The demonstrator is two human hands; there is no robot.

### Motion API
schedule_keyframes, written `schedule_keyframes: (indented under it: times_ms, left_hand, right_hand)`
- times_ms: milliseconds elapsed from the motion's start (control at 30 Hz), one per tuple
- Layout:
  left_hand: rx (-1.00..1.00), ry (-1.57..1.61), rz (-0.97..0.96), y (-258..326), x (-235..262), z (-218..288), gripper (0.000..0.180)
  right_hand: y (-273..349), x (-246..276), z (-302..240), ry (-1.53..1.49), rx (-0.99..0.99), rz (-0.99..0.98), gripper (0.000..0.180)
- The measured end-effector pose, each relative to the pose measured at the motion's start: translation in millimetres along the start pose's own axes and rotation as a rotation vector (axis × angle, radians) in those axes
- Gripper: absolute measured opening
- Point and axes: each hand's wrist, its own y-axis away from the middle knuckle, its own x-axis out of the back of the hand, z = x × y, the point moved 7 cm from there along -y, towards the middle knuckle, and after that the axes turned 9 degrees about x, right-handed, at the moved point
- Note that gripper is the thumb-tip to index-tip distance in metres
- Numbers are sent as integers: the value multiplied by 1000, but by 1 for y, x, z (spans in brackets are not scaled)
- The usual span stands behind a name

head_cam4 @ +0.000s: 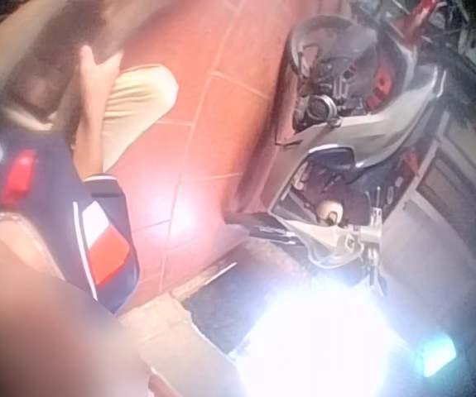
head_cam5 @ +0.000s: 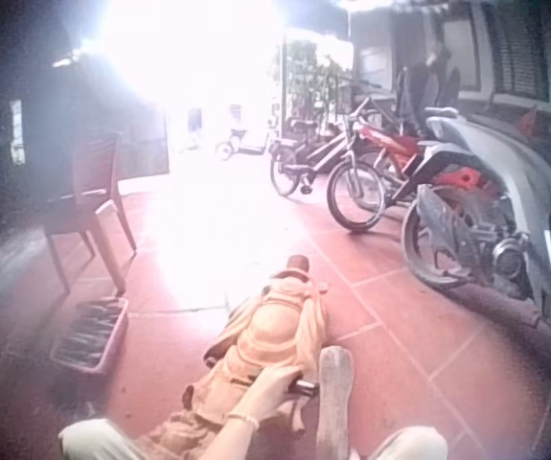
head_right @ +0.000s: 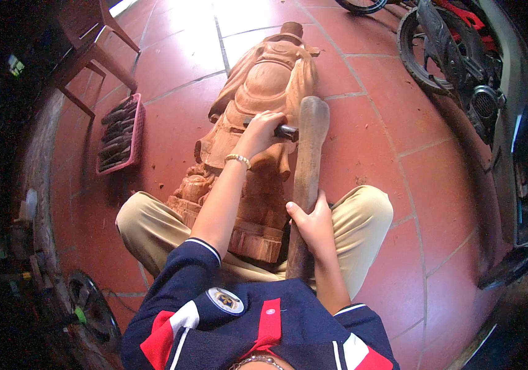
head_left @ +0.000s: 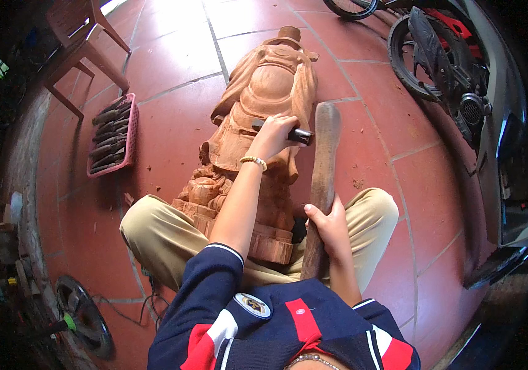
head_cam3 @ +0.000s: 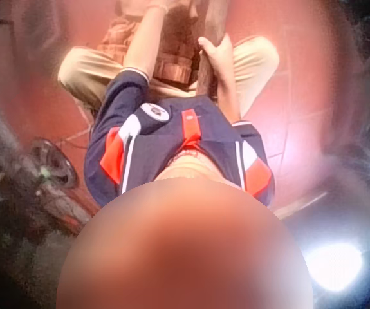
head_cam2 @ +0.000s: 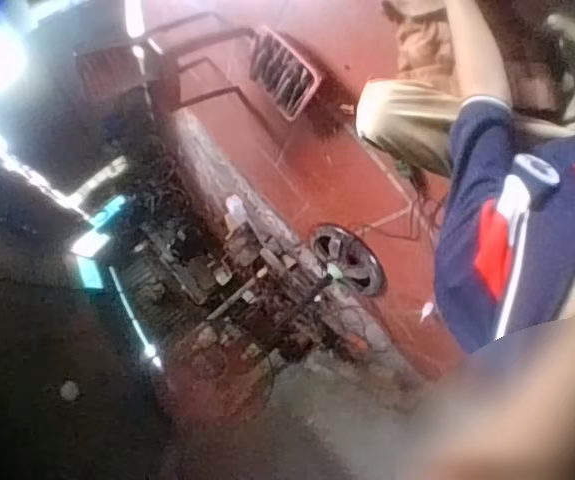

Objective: The person carves a wooden sculpture using a chisel and mallet. They hold the chisel against the wood and strike it repeatedly with the mallet to shape the figure.

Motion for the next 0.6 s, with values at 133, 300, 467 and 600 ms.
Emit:
schedule_keyframes:
  times_ms: [133, 300, 467, 600]
  left_hand:
    - [-5, 0, 12, 3, 3, -4, 33]
    - [19, -6, -30, 2, 5, 1, 35]
    - [-63, 26, 53, 4, 7, -1, 35]
    - [-32, 6, -27, 8, 2, -5, 31]
  right_hand:
    - [2, -5, -8, -15, -66, -105, 48]
    - [3, -2, -12, -164, -48, 27, 47]
    - [4, -2, -7, -54, -90, -57, 45]
    - [4, -4, -7, -51, -72, -47, 47]
